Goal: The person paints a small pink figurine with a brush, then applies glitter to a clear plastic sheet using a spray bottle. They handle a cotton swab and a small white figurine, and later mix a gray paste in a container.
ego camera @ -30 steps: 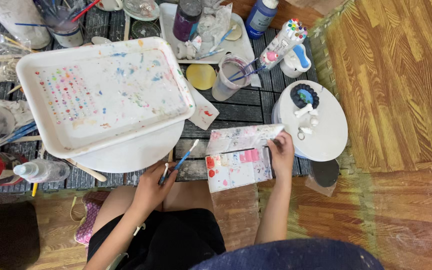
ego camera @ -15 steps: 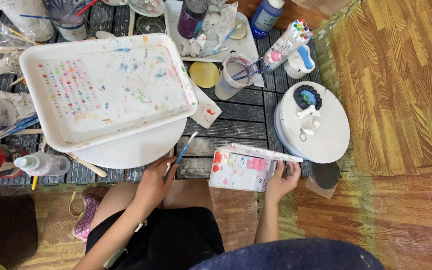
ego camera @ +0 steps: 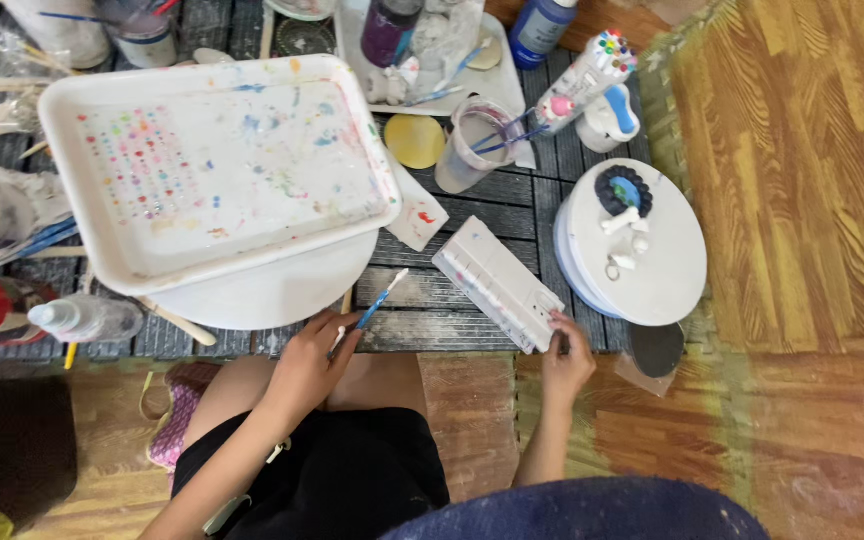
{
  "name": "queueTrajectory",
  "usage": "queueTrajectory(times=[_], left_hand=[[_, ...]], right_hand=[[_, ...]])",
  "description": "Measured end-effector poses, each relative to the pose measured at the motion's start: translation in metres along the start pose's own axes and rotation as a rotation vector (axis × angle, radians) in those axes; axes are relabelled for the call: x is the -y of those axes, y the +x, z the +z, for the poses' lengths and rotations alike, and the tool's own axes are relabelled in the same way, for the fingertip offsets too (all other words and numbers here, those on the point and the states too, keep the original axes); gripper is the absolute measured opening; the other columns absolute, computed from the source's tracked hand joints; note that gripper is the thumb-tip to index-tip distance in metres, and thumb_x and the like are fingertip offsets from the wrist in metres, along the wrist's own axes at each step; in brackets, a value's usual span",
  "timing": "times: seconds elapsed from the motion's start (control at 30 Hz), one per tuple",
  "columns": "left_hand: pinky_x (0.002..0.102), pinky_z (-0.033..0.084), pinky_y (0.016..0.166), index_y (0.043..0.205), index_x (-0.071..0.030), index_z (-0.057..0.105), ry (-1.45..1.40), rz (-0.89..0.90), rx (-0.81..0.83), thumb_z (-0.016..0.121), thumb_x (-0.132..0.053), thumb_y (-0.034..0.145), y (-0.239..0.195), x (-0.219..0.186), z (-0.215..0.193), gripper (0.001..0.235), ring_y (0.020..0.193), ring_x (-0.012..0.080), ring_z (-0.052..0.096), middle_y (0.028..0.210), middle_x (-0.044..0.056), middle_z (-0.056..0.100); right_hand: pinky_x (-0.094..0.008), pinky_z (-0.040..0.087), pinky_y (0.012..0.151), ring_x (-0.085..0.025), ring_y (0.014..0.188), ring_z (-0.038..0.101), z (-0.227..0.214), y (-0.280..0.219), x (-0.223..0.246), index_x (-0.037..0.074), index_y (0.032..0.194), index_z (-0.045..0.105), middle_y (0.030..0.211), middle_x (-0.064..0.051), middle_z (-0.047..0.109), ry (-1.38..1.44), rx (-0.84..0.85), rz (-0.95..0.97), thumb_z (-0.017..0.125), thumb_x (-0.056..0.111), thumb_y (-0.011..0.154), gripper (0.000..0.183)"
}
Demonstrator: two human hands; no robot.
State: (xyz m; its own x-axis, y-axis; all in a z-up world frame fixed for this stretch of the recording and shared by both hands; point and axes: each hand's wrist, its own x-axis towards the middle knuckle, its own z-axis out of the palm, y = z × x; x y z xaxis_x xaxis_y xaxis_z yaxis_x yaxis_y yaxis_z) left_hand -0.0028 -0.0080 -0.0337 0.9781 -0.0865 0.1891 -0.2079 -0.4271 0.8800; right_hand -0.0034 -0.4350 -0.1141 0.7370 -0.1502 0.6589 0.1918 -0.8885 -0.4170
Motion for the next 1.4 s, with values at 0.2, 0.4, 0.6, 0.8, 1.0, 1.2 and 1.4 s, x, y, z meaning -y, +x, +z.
queueTrajectory(times=[0.2,0.4,0.6,0.8,1.0,1.2,1.4], left_hand=[[0.047,0.056,0.071,0.116,-0.008,0.071,0.021,-0.056,0.031,0.065,-0.016,0.094,-0.004,-0.001,-0.008,0.024,0.087,0.0406,0.069,0.105,0.014,0.071],[0.046,0.057,0.074,0.111,-0.006,0.071,-0.106,0.01,0.117,0.063,-0.019,0.096,-0.009,-0.007,-0.002,0.022,0.089,0.0391,0.07,0.109,0.014,0.073],[0.049,0.054,0.077,0.105,-0.003,0.069,-0.024,0.118,0.44,0.062,-0.024,0.096,-0.013,-0.006,-0.005,0.024,0.096,0.0406,0.068,0.107,0.017,0.07],[0.04,0.057,0.08,0.103,-0.003,0.075,-0.26,-0.07,0.184,0.055,-0.021,0.104,-0.008,-0.001,-0.027,0.027,0.09,0.0315,0.074,0.099,0.014,0.073],[0.038,0.056,0.088,0.11,-0.001,0.07,-0.435,0.066,-0.024,0.049,-0.014,0.107,0.002,-0.029,-0.02,0.024,0.098,0.0286,0.073,0.108,0.013,0.07],[0.036,0.058,0.08,0.11,-0.004,0.075,-0.193,0.066,0.013,0.059,-0.017,0.099,0.011,-0.03,-0.027,0.023,0.091,0.0279,0.073,0.109,0.012,0.069],[0.043,0.045,0.105,0.12,-0.005,0.075,-0.292,0.124,-0.05,0.043,-0.024,0.108,0.016,-0.034,-0.024,0.039,0.118,0.0335,0.06,0.12,0.012,0.068]], right_hand=[[-0.039,0.057,0.095,-0.028,0.109,0.07,-0.029,-0.006,0.042,0.006,0.108,0.068,0.117,-0.013,0.074,-0.122,-0.063,-0.001,0.065,-0.003,0.095,0.016],[-0.042,0.059,0.096,-0.025,0.103,0.069,0.031,-0.04,0.149,0.007,0.11,0.062,0.11,-0.01,0.07,0.357,-0.082,0.202,0.059,0.017,0.106,0.011],[-0.046,0.052,0.106,-0.027,0.112,0.067,0.073,-0.023,0.22,0.009,0.106,0.057,0.114,-0.015,0.071,1.15,0.553,0.357,0.041,0.031,0.114,0.028],[-0.04,0.056,0.092,-0.023,0.1,0.069,0.077,0.006,0.222,0.009,0.099,0.059,0.105,-0.012,0.072,1.136,0.578,0.499,0.041,0.03,0.108,0.03],[-0.027,0.049,0.08,-0.011,0.093,0.055,0.073,-0.016,0.237,0.006,0.113,0.05,0.103,-0.005,0.058,1.051,0.864,0.341,0.065,0.008,0.101,0.018],[-0.022,0.046,0.064,-0.006,0.084,0.056,0.063,-0.002,0.236,0.012,0.106,0.045,0.096,0.002,0.057,1.01,1.084,0.501,0.071,0.007,0.088,0.032],[-0.025,0.044,0.077,-0.011,0.089,0.048,0.076,-0.018,0.243,0.01,0.107,0.046,0.095,0.0,0.048,0.903,0.764,0.1,0.071,0.008,0.095,0.028]])
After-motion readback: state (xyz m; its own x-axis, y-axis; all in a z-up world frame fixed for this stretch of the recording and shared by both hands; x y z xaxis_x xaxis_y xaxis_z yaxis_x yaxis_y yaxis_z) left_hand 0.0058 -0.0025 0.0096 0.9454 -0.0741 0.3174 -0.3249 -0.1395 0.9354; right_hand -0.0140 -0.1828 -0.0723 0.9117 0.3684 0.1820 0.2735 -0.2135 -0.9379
